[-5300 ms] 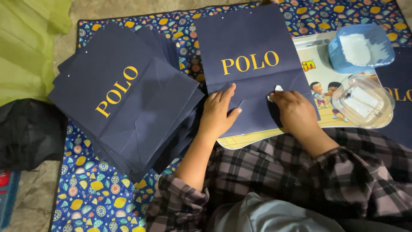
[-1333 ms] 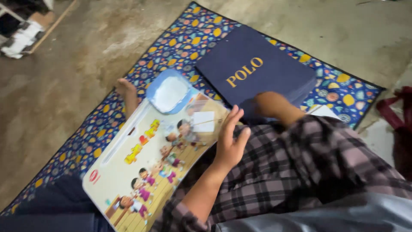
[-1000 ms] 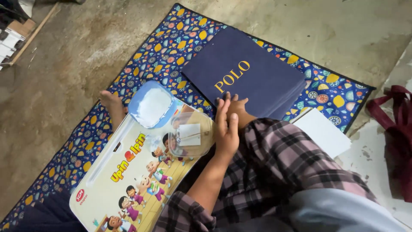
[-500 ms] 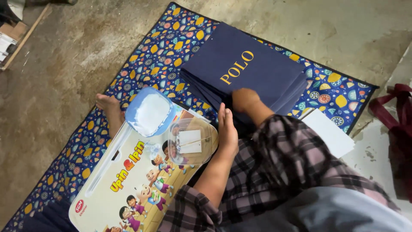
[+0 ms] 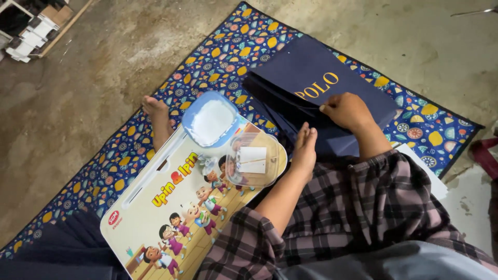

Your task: The person sits on a patterned mat and assembles a dark blue paper shopping bag with gold 'POLO' lettering. They apply white adhesive from a small container to the inner flaps, fold the sides, and press the seams to form the bag. The person repeats this process on a second bag.

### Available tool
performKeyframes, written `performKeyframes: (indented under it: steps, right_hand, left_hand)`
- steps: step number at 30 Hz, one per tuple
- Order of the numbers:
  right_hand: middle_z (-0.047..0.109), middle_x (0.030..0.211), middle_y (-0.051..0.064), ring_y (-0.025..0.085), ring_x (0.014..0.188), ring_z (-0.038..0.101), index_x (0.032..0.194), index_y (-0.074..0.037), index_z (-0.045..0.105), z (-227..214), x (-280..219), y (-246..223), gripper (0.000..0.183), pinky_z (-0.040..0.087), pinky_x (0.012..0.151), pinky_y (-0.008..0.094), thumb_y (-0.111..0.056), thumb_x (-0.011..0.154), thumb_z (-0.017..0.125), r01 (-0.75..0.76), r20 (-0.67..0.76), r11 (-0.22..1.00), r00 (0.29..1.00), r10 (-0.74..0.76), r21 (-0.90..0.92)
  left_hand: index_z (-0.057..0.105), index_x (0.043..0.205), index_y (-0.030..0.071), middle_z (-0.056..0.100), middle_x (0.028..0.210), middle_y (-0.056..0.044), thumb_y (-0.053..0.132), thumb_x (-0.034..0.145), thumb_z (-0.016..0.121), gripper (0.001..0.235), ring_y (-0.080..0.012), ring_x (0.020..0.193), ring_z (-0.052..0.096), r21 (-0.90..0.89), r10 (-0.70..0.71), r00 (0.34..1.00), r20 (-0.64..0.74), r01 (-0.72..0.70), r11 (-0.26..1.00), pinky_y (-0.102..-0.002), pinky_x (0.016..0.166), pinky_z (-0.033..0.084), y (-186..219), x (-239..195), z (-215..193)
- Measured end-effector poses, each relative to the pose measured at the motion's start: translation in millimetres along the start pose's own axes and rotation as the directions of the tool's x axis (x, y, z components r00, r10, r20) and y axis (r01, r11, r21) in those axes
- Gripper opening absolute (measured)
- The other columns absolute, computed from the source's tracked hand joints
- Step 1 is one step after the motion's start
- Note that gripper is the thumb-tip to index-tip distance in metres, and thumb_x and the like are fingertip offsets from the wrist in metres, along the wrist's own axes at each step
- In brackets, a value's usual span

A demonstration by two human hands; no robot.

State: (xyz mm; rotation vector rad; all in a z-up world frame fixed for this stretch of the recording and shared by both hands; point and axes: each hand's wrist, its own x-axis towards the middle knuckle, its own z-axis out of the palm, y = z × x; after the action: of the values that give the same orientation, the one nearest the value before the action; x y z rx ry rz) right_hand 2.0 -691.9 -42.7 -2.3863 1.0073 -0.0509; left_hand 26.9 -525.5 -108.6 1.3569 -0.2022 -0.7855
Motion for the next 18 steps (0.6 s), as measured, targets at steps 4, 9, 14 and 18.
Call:
performKeyframes:
  steps: [4,9,14,18]
  right_hand:
    - [0.077,0.109,0.024,0.048,0.114,0.067,0.115,-0.011,0.08,-15,-12,-6,0.036,0.054,0.094,0.058,-0.036,0.095,0.064,-0.035,-0.016,0.999,0.999,0.036,0.028]
    - [0.076,0.11,0.019,0.046,0.111,0.067,0.123,-0.017,0.078,-35,-21,14,0.031,0.054,0.092,0.058,-0.034,0.103,0.062,0.022,-0.192,0.999,0.981,-0.013,0.045]
    - [0.077,0.106,0.01,0.023,0.098,0.068,0.115,-0.008,0.078,-61,-69,6,0.023,0.047,0.081,0.037,-0.021,0.103,0.064,0.132,-0.362,0.964,0.931,-0.041,0.229]
    - [0.075,0.099,-0.001,0.009,0.094,0.062,0.103,-0.01,0.079,-63,-78,-10,0.018,0.044,0.083,0.025,-0.017,0.093,0.066,-0.008,-0.244,0.845,0.956,0.164,0.535]
  left_hand:
    - [0.033,0.161,0.008,0.027,0.162,-0.035,0.042,0.106,0.057,0.068,-0.0474,0.152,0.023,-0.044,0.01,1.0,0.013,-0.009,0.999,-0.058,0.125,0.02,-2,2,-4]
    - [0.034,0.161,0.009,0.028,0.162,-0.033,0.04,0.106,0.057,0.067,-0.0455,0.152,0.023,-0.1,-0.004,1.0,0.007,0.005,0.995,-0.055,0.125,0.021,8,-4,-6]
    - [0.029,0.161,0.016,0.027,0.169,-0.012,0.047,0.095,0.053,0.078,-0.019,0.156,0.029,-0.106,-0.094,0.984,0.154,0.111,0.988,-0.031,0.124,0.024,17,0,0]
    - [0.025,0.162,0.017,0.021,0.172,-0.008,0.047,0.092,0.055,0.082,-0.017,0.158,0.022,-0.085,-0.095,0.961,0.261,0.12,0.989,-0.033,0.126,0.021,43,-18,12]
